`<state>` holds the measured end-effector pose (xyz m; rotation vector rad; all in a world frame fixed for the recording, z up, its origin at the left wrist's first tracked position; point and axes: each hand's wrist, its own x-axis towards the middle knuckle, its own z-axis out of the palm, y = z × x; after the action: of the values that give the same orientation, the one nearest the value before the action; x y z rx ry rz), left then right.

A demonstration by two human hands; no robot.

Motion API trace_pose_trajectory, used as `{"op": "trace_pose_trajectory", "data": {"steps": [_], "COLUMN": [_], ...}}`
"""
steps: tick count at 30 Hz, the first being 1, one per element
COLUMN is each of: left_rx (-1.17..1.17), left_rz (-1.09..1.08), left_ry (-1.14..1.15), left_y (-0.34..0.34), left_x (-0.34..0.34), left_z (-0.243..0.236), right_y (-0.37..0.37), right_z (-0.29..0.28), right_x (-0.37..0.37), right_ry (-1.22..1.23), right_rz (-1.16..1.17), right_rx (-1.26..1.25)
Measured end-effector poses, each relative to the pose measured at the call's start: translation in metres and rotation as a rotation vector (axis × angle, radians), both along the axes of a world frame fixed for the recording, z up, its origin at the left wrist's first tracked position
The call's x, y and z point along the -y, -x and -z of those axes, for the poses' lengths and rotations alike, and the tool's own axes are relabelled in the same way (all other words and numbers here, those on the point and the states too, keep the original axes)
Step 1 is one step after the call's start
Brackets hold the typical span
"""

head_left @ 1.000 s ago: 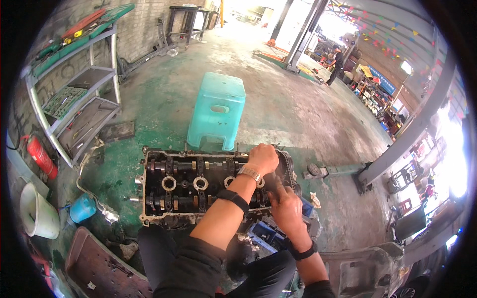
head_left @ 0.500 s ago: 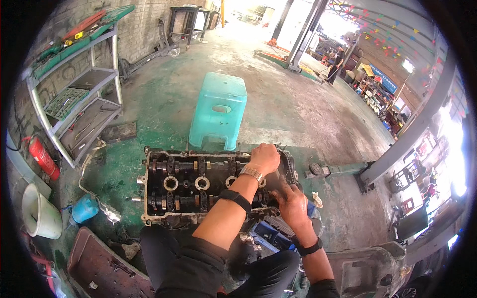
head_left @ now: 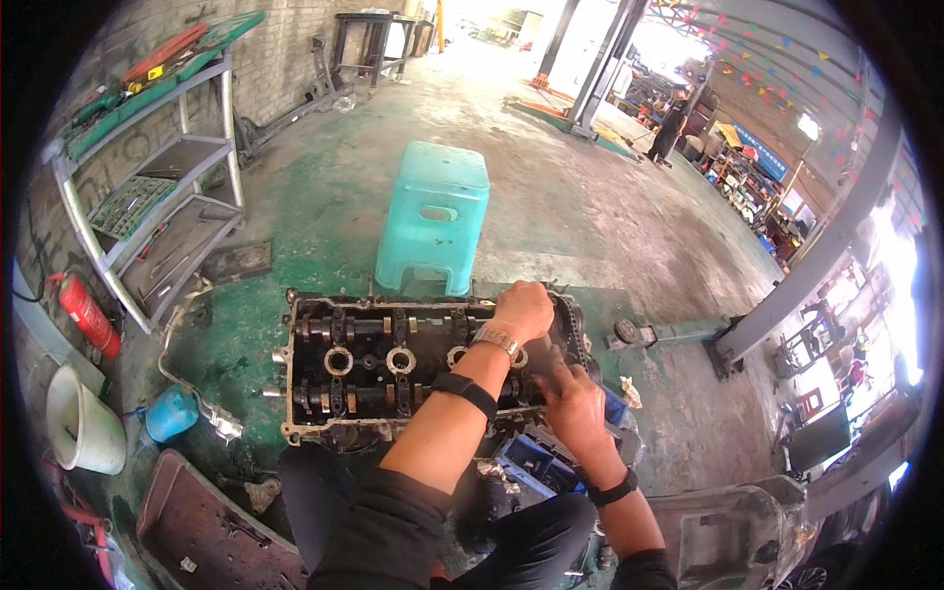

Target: The person is working on a disassembled engine block, using a ratchet to tighten bolts on the cylinder head. They repeatedly adjust the timing chain and camshaft area while seated on the floor.

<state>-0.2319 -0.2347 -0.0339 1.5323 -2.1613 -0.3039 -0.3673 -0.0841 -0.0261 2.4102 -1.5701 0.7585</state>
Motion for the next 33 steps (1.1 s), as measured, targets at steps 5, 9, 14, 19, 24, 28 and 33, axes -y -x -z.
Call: {"op": "trace_pose_trajectory", "data": {"steps": [5,9,14,19,24,28,33], "left_rx": [-0.022,-0.075,-0.040,-0.024,0.036,0.109,0.037], "left_rz": [-0.012,0.013,-0.012,-0.021,-0.001,0.038,0.168], "left_ry": [-0.023,0.040,0.000,0.029,0.049,0.062,-0.040], "left_y": [0.000,-0.002,-0.002,-0.002,-0.005,-0.009,-0.023], "left_x": [-0.003,-0.004,-0.001,0.000,0.002,0.003,0.002], "left_z": [-0.002,0.000,0.000,0.000,-0.003,-0.011,-0.029], "right_y": [0.009,0.010,0.017,0.019,0.022,0.029,0.027], "right_z": [-0.001,0.003,-0.003,-0.011,-0.021,-0.032,-0.042], "right_x": [0.007,0.006,0.012,0.013,0.015,0.021,0.021], "right_ry": [0.037,0.044,0.048,0.032,0.001,-0.036,-0.133], "right_rz": [-0.076,-0.061,-0.114,-0.138,-0.185,-0.211,-0.168], "right_rx": [0.011,-0.019,-0.032,-0.031,0.012,0.022,0.095]}}
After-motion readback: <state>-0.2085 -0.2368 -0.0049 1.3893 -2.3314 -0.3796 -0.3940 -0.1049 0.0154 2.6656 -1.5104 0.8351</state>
